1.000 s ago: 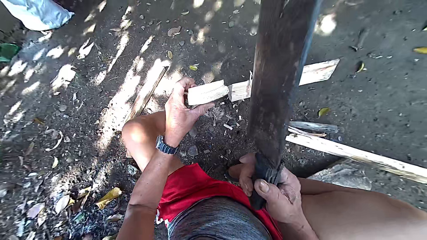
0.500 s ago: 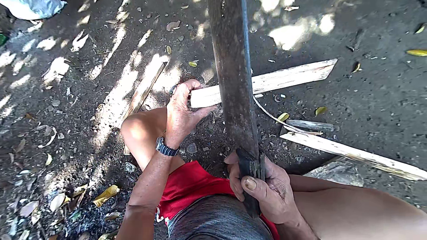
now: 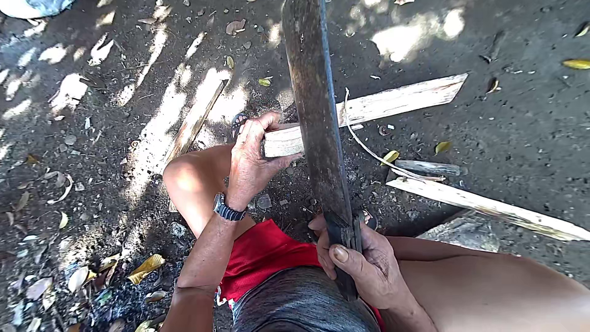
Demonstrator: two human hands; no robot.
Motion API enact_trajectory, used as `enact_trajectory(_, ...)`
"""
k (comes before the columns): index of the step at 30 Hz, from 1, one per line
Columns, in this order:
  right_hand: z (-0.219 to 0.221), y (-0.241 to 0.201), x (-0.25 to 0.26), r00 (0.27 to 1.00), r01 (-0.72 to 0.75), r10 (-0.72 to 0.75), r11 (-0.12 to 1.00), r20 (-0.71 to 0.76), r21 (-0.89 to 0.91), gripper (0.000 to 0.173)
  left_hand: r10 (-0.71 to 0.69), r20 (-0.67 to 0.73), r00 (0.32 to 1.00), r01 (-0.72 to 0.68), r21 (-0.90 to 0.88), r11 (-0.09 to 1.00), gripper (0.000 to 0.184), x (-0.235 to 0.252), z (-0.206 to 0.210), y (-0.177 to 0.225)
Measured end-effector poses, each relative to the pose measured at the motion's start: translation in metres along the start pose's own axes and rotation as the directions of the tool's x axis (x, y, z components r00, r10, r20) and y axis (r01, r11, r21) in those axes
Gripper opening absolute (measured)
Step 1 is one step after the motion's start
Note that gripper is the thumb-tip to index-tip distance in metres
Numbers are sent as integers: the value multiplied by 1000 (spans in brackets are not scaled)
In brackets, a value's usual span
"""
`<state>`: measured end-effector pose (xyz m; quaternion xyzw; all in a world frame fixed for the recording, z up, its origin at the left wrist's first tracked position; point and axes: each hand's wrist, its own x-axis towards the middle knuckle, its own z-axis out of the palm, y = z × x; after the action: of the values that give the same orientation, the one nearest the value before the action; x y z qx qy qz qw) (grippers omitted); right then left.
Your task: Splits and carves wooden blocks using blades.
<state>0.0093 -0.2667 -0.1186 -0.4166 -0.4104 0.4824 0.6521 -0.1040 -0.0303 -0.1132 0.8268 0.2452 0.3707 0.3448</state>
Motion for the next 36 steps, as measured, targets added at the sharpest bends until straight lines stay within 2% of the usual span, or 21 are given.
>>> enact_trajectory(15,7,5,-3,1000,-9,10,998,7,-61,42,18,0,1000,-18,-14,1000,70,-9,-6,-3)
enact_trajectory(21,14,4,-1,1000,-24,23,996,-12,-85,44,33,-12,999,-33,-79,996,69,-12,-10,-7)
enact_trajectory(25,21,3,5,999,-34,25,977,-45,-211,47,98,-57,994,-107,-180,978,65,-13,-13,-10)
enact_trajectory(28,26,2,8,997,-60,47,966,-57,-253,48,141,-108,984,-159,-187,969,62,-13,-14,-10)
enact_trajectory(36,32,-7,12,996,-80,70,971,-53,-225,46,102,-115,988,-122,-183,975,62,-14,-14,-6)
